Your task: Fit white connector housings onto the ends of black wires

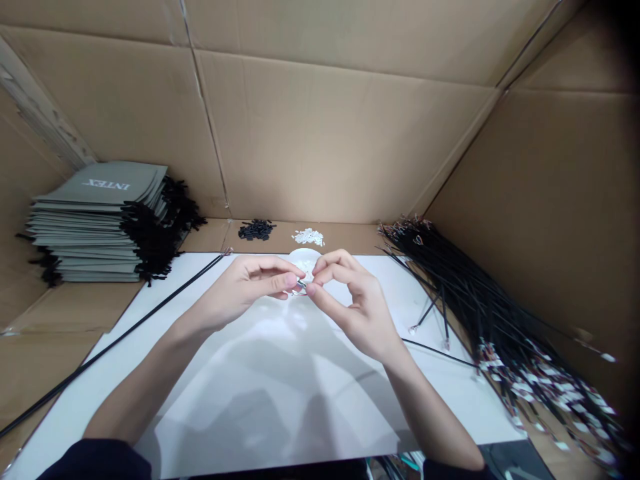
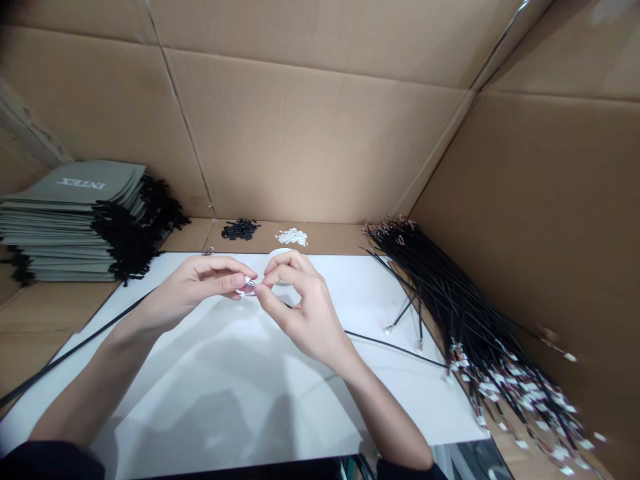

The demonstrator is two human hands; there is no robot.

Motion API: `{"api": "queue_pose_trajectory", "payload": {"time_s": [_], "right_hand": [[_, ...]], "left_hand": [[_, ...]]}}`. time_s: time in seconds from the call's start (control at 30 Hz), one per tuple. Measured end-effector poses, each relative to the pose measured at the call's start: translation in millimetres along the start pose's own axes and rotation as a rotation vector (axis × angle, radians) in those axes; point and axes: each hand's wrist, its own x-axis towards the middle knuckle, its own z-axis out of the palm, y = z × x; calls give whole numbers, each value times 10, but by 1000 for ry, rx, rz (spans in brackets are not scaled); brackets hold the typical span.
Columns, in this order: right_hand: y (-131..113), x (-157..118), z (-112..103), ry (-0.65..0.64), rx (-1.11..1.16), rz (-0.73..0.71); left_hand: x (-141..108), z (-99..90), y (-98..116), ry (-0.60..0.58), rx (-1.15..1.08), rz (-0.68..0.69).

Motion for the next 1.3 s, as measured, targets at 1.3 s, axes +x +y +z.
{"api": "queue_pose_trajectory", "payload": {"time_s": [1.3], "right_hand": [[-221, -80, -70, 10, -321, -187]], "left_hand": [[39, 118, -103, -16, -312, -138]]}}
